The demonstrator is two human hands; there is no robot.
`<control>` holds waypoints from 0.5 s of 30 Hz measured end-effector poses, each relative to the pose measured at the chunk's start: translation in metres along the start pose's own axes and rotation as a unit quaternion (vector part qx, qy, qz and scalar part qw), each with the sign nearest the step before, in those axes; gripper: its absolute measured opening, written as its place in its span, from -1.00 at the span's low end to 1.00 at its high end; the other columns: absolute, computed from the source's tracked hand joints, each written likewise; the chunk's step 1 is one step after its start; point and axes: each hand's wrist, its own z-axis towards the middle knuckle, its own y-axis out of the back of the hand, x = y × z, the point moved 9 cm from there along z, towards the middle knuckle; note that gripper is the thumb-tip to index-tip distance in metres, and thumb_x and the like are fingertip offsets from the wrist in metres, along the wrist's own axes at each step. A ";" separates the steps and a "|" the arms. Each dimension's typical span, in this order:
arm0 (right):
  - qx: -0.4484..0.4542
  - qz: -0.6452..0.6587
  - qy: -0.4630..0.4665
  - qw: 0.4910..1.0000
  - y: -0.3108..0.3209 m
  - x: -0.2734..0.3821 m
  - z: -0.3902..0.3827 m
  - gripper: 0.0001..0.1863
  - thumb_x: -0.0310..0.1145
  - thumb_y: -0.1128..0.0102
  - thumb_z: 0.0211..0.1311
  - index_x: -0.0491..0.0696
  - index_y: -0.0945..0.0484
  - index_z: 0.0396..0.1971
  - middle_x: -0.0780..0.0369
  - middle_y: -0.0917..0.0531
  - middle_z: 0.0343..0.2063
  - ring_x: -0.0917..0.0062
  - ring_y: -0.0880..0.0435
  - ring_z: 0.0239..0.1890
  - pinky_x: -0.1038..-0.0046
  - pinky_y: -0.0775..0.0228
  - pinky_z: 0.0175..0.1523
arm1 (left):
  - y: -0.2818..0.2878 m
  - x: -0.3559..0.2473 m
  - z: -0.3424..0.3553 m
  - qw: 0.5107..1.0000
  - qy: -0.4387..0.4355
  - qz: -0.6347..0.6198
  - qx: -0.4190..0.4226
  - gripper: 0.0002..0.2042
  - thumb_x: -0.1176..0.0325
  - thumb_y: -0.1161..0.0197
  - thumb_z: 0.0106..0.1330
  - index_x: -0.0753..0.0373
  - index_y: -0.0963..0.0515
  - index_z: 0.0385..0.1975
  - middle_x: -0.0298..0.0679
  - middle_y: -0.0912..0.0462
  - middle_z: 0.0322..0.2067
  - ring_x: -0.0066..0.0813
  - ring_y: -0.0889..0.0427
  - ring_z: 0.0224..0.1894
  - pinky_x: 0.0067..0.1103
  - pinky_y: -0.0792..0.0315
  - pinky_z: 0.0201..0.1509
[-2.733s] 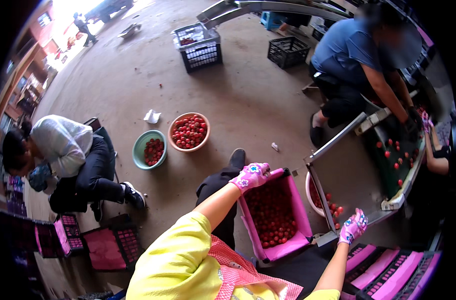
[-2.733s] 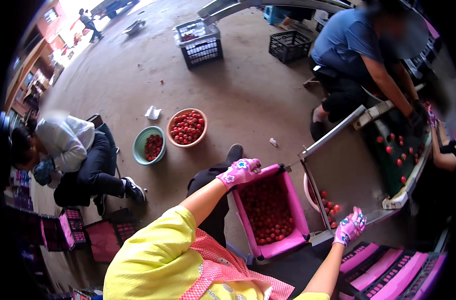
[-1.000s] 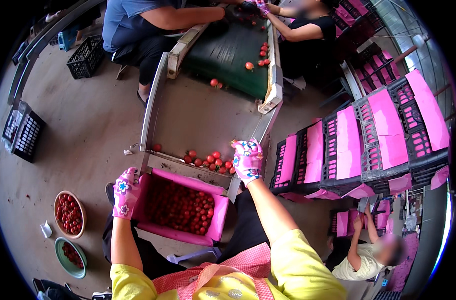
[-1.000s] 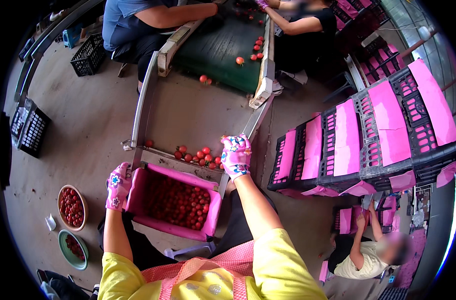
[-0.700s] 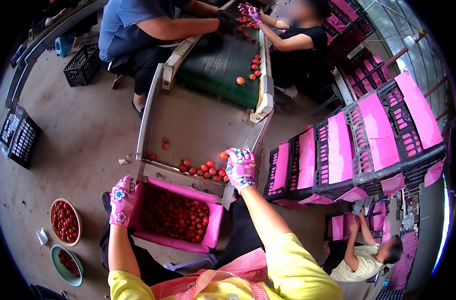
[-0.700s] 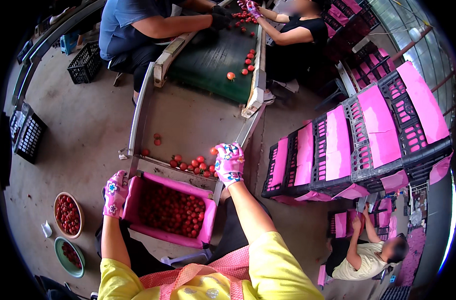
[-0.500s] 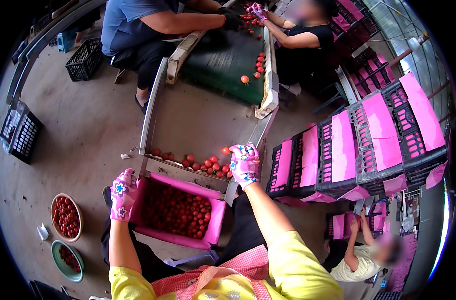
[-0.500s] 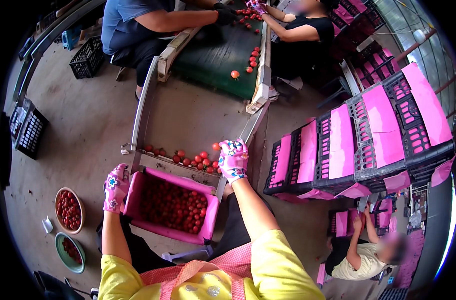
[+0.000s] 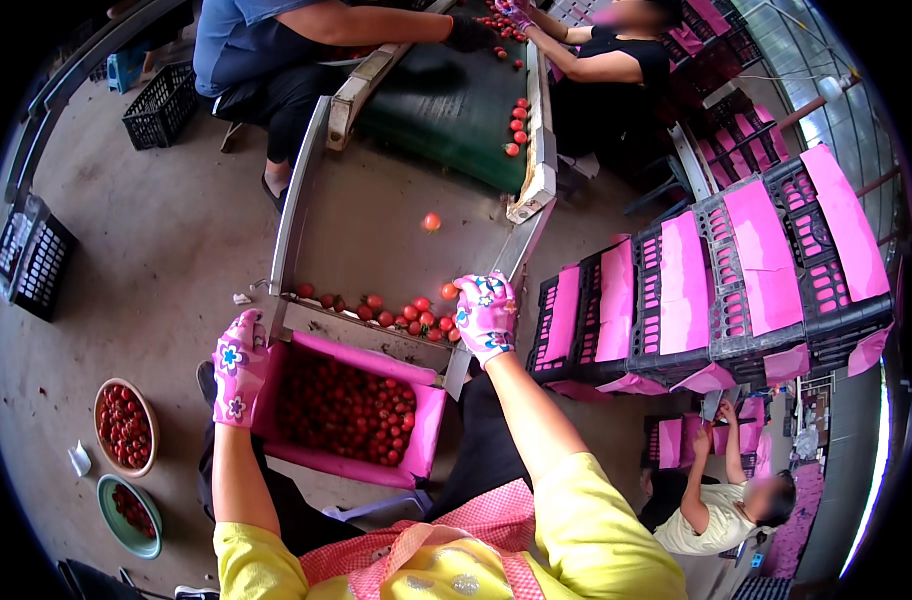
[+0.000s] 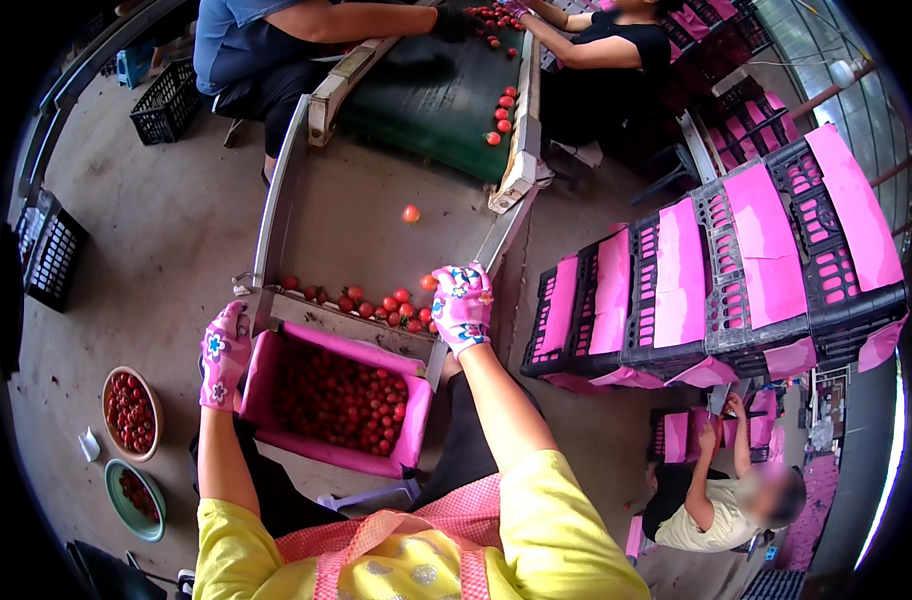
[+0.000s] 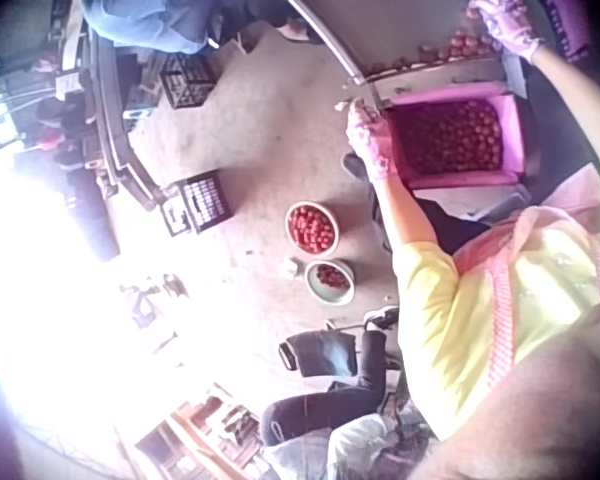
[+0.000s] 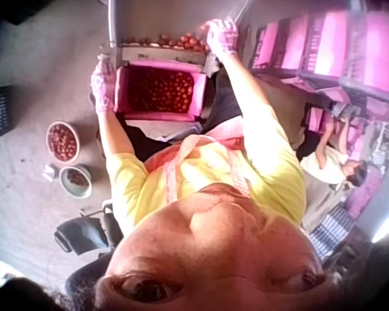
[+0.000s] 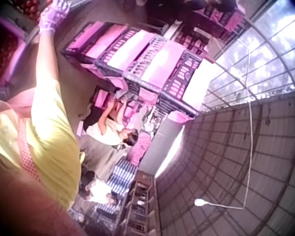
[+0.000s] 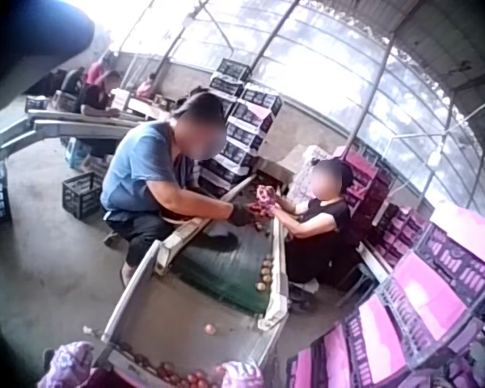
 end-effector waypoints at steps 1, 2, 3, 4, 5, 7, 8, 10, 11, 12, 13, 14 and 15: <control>0.001 0.001 0.000 1.000 0.000 0.000 0.001 -0.84 -0.43 -0.03 0.05 0.01 -0.59 -0.39 0.26 -0.65 -0.37 0.36 -0.59 -0.21 0.21 -0.26 0.18 | 0.002 -0.002 0.000 1.000 -0.017 0.004 -0.016 -0.79 0.48 -0.10 0.18 0.20 -0.50 -0.17 -0.04 -0.61 -0.34 0.01 -0.58 -0.28 -0.27 -0.46 -0.23; 0.010 -0.005 -0.004 1.000 -0.001 -0.002 0.000 -0.84 -0.43 -0.07 0.03 0.01 -0.60 -0.38 0.26 -0.65 -0.35 0.35 -0.57 -0.19 0.21 -0.26 0.18 | 0.001 -0.004 0.001 1.000 -0.017 0.004 -0.014 -0.79 0.48 -0.10 0.18 0.20 -0.50 -0.17 -0.04 -0.61 -0.34 0.01 -0.58 -0.28 -0.27 -0.46 -0.23; 0.020 -0.011 -0.007 1.000 -0.003 -0.004 -0.001 -0.84 -0.44 -0.10 0.02 0.02 -0.60 -0.36 0.26 -0.65 -0.32 0.35 -0.56 -0.16 0.21 -0.27 0.18 | 0.001 -0.006 0.001 1.000 -0.015 -0.001 -0.016 -0.78 0.49 -0.11 0.17 0.20 -0.50 -0.16 -0.03 -0.61 -0.34 0.02 -0.58 -0.28 -0.26 -0.46 -0.23; 0.017 -0.015 -0.010 1.000 -0.004 -0.006 -0.002 -0.84 -0.43 -0.10 0.03 0.02 -0.60 -0.37 0.27 -0.65 -0.33 0.35 -0.57 -0.16 0.22 -0.26 0.18 | 0.001 -0.007 0.002 1.000 -0.012 -0.006 -0.019 -0.76 0.49 -0.11 0.17 0.20 -0.50 -0.15 -0.02 -0.61 -0.34 0.03 -0.57 -0.28 -0.26 -0.46 -0.23; 0.019 -0.015 -0.011 1.000 -0.005 -0.007 -0.002 -0.84 -0.43 -0.10 0.03 0.02 -0.60 -0.37 0.27 -0.65 -0.33 0.35 -0.57 -0.16 0.22 -0.26 0.18 | 0.000 -0.007 0.002 1.000 -0.012 -0.006 -0.018 -0.76 0.49 -0.11 0.17 0.20 -0.50 -0.15 -0.02 -0.61 -0.34 0.03 -0.57 -0.28 -0.26 -0.46 -0.23; 0.014 -0.015 -0.004 1.000 -0.004 -0.007 -0.001 -0.85 -0.44 -0.10 0.03 0.03 -0.61 -0.37 0.27 -0.65 -0.33 0.35 -0.57 -0.16 0.22 -0.26 0.18 | 0.000 -0.004 0.003 0.998 -0.007 -0.053 -0.031 -0.72 0.55 -0.08 0.15 0.20 -0.50 -0.11 -0.04 -0.61 -0.37 0.00 -0.58 -0.32 -0.31 -0.45 -0.25; 0.013 -0.012 -0.001 1.000 -0.003 -0.004 -0.001 -0.85 -0.44 -0.11 0.03 0.03 -0.60 -0.37 0.27 -0.65 -0.34 0.35 -0.56 -0.16 0.22 -0.26 0.18 | 0.002 -0.002 0.004 0.996 -0.004 -0.076 -0.038 -0.69 0.58 -0.06 0.15 0.20 -0.49 -0.09 -0.05 -0.60 -0.39 -0.02 -0.58 -0.34 -0.33 -0.45 -0.26; 0.013 -0.009 0.000 1.000 0.000 0.001 0.003 -0.85 -0.43 -0.12 0.02 0.04 -0.60 -0.37 0.27 -0.65 -0.34 0.34 -0.56 -0.17 0.22 -0.26 0.18 | 0.003 -0.001 0.005 0.995 -0.009 -0.087 -0.038 -0.68 0.59 -0.05 0.14 0.21 -0.48 -0.09 -0.06 -0.60 -0.41 -0.04 -0.58 -0.35 -0.35 -0.44 -0.27; 0.015 -0.003 -0.002 1.000 0.000 0.003 0.001 -0.85 -0.43 -0.12 0.01 0.04 -0.60 -0.37 0.26 -0.65 -0.34 0.33 -0.56 -0.17 0.22 -0.26 0.18 | 0.004 -0.001 0.004 0.995 -0.013 -0.096 -0.034 -0.67 0.60 -0.05 0.14 0.21 -0.48 -0.08 -0.08 -0.59 -0.43 -0.06 -0.58 -0.37 -0.37 -0.44 -0.28; 0.019 0.004 0.001 1.000 -0.001 0.001 0.000 -0.85 -0.43 -0.14 0.00 0.04 -0.59 -0.38 0.26 -0.64 -0.35 0.33 -0.55 -0.16 0.22 -0.27 0.16 | 0.004 -0.004 0.004 0.995 -0.008 -0.098 -0.031 -0.68 0.59 -0.06 0.13 0.23 -0.46 -0.08 -0.11 -0.59 -0.45 -0.09 -0.58 -0.38 -0.37 -0.45 -0.29; -0.015 -0.013 0.021 1.000 0.003 0.000 0.001 -0.85 -0.43 -0.13 0.00 0.04 -0.59 -0.38 0.26 -0.64 -0.37 0.32 -0.56 -0.19 0.22 -0.29 0.13 | 0.002 -0.003 0.008 0.995 -0.002 -0.095 -0.028 -0.68 0.59 -0.06 0.13 0.23 -0.46 -0.08 -0.11 -0.59 -0.45 -0.09 -0.58 -0.38 -0.37 -0.45 -0.29; -0.002 -0.017 0.011 1.000 -0.003 -0.004 -0.001 -0.86 -0.42 -0.13 0.00 0.04 -0.59 -0.38 0.25 -0.65 -0.38 0.32 -0.57 -0.21 0.22 -0.29 0.12 | -0.003 -0.001 0.009 0.991 -0.006 -0.130 -0.015 -0.67 0.59 -0.06 0.14 0.22 -0.46 -0.06 -0.11 -0.59 -0.44 -0.10 -0.59 -0.37 -0.38 -0.45 -0.27; 0.009 -0.021 0.005 1.000 -0.005 -0.003 0.001 -0.86 -0.42 -0.13 0.01 0.04 -0.59 -0.38 0.25 -0.65 -0.38 0.31 -0.57 -0.22 0.21 -0.29 0.12 | -0.006 0.002 0.010 0.986 -0.009 -0.165 -0.007 -0.66 0.58 -0.07 0.14 0.21 -0.46 -0.05 -0.11 -0.60 -0.43 -0.11 -0.61 -0.36 -0.39 -0.46 -0.26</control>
